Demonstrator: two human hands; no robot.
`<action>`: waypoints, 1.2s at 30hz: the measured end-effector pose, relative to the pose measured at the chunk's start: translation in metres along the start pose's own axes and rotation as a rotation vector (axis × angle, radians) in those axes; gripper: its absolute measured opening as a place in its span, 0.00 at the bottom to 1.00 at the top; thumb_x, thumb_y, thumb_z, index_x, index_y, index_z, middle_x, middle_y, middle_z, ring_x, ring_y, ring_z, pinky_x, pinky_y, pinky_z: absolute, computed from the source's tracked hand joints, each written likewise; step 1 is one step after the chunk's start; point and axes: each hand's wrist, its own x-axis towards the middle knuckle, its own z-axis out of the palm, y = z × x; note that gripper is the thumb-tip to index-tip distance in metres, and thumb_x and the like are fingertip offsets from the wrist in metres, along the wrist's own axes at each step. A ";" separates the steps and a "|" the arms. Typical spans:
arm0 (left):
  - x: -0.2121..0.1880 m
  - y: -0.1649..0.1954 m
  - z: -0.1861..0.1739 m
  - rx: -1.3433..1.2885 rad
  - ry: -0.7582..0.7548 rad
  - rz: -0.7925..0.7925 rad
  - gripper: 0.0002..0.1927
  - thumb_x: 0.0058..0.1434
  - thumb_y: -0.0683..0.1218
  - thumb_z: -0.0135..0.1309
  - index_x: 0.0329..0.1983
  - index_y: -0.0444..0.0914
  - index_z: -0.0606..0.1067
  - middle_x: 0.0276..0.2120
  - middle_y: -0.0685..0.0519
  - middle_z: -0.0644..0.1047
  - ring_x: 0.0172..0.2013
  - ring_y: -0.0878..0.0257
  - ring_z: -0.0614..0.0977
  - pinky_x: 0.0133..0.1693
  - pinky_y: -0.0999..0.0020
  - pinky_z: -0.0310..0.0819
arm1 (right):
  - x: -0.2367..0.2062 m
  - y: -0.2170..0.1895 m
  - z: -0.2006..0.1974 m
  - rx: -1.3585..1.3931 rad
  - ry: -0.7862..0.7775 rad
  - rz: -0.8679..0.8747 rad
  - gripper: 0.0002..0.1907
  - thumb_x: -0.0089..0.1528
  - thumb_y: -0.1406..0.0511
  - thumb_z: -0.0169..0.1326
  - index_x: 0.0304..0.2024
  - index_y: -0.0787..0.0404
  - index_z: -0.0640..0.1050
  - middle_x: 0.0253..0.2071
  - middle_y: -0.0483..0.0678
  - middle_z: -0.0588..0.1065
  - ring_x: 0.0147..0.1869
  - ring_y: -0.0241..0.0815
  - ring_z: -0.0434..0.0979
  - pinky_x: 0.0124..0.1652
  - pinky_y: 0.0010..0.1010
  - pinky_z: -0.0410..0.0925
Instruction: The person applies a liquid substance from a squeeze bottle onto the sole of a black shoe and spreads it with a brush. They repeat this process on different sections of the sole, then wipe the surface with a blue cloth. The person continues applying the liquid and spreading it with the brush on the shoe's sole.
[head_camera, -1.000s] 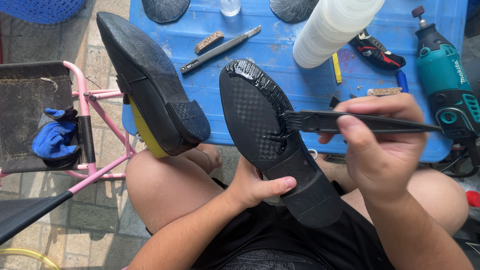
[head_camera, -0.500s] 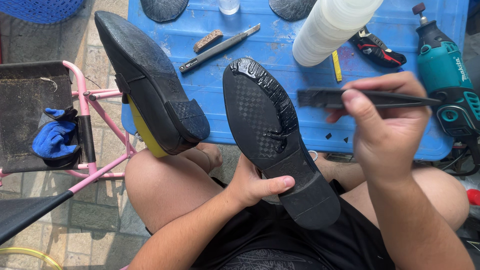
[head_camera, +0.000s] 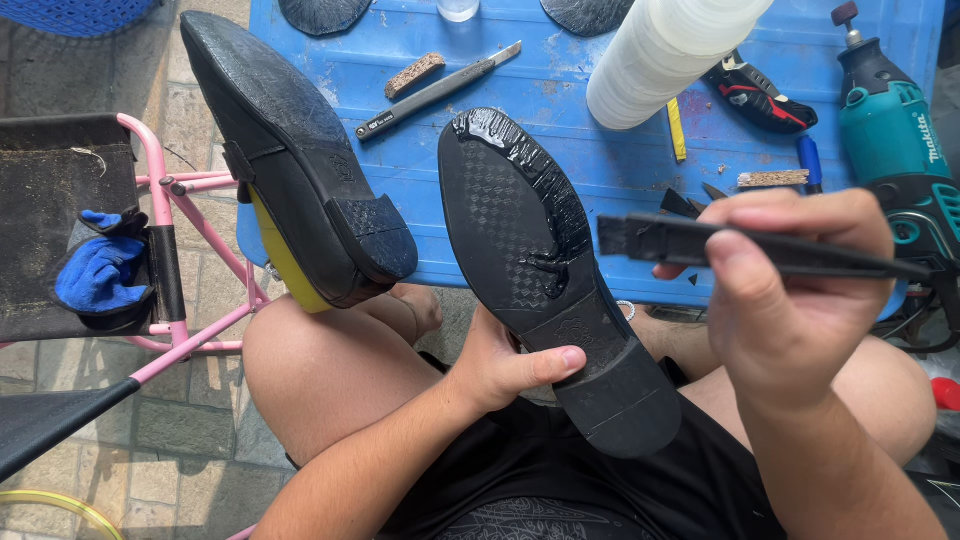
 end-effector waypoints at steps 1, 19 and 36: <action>0.000 0.000 0.001 0.010 0.008 -0.004 0.31 0.54 0.48 0.68 0.58 0.31 0.73 0.49 0.46 0.80 0.51 0.58 0.82 0.56 0.65 0.79 | -0.005 -0.001 0.001 0.016 -0.022 0.019 0.09 0.68 0.75 0.55 0.49 0.64 0.70 0.40 0.56 0.76 0.36 0.40 0.81 0.39 0.31 0.80; 0.003 0.001 0.003 0.035 0.031 -0.008 0.35 0.53 0.51 0.67 0.61 0.31 0.72 0.51 0.46 0.79 0.53 0.58 0.81 0.58 0.64 0.77 | -0.010 0.004 -0.007 -0.079 -0.058 0.093 0.08 0.69 0.76 0.56 0.47 0.66 0.70 0.40 0.59 0.76 0.37 0.45 0.80 0.39 0.35 0.78; 0.002 0.000 0.000 0.014 -0.001 0.004 0.31 0.54 0.50 0.67 0.58 0.30 0.73 0.49 0.45 0.80 0.51 0.57 0.82 0.58 0.64 0.79 | -0.004 -0.005 -0.014 -0.059 -0.065 0.084 0.10 0.64 0.76 0.56 0.45 0.63 0.71 0.40 0.57 0.78 0.35 0.38 0.82 0.38 0.28 0.79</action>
